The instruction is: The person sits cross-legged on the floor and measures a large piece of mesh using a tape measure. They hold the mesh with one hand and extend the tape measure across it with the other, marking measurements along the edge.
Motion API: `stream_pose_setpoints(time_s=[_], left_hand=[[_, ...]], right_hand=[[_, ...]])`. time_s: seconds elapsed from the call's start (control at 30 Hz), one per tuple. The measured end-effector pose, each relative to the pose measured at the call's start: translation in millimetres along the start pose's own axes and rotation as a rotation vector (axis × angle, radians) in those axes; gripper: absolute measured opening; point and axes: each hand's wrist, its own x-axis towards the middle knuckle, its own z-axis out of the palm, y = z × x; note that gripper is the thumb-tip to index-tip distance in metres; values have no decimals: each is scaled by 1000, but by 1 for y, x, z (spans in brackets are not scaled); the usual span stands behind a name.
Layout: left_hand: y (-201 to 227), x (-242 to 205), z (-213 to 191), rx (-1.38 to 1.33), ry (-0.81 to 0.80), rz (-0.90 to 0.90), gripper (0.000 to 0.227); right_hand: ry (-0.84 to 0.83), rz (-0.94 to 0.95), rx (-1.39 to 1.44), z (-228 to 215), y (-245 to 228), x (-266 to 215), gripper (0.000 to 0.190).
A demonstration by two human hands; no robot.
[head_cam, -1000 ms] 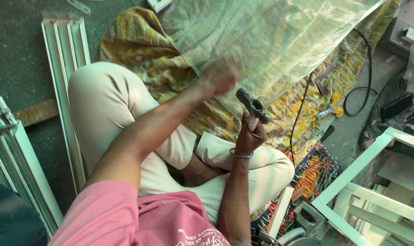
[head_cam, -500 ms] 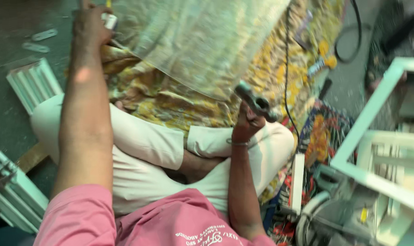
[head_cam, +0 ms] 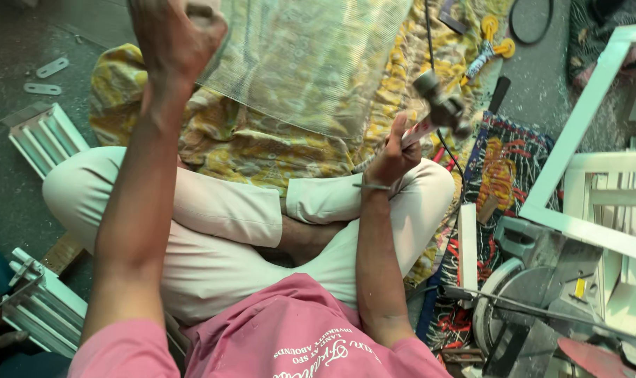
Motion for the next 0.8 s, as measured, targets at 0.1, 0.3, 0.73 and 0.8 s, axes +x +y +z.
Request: stream_pose_setpoints(time_s=[0.1, 0.3, 0.73, 0.8], left_hand=[[60, -15, -32, -532, -82, -309, 54], [123, -67, -50, -1486, -318, -1048, 50], [157, -72, -25, -1659, -601, -1097, 49], [158, -69, -27, -1655, -610, -1078, 51]], right_hand=[[24, 66, 42, -14, 20, 26, 38], [147, 215, -217, -39, 81, 64, 31], [47, 395, -431, -20, 105, 32, 30], [-13, 522, -260, -13, 114, 33, 33]])
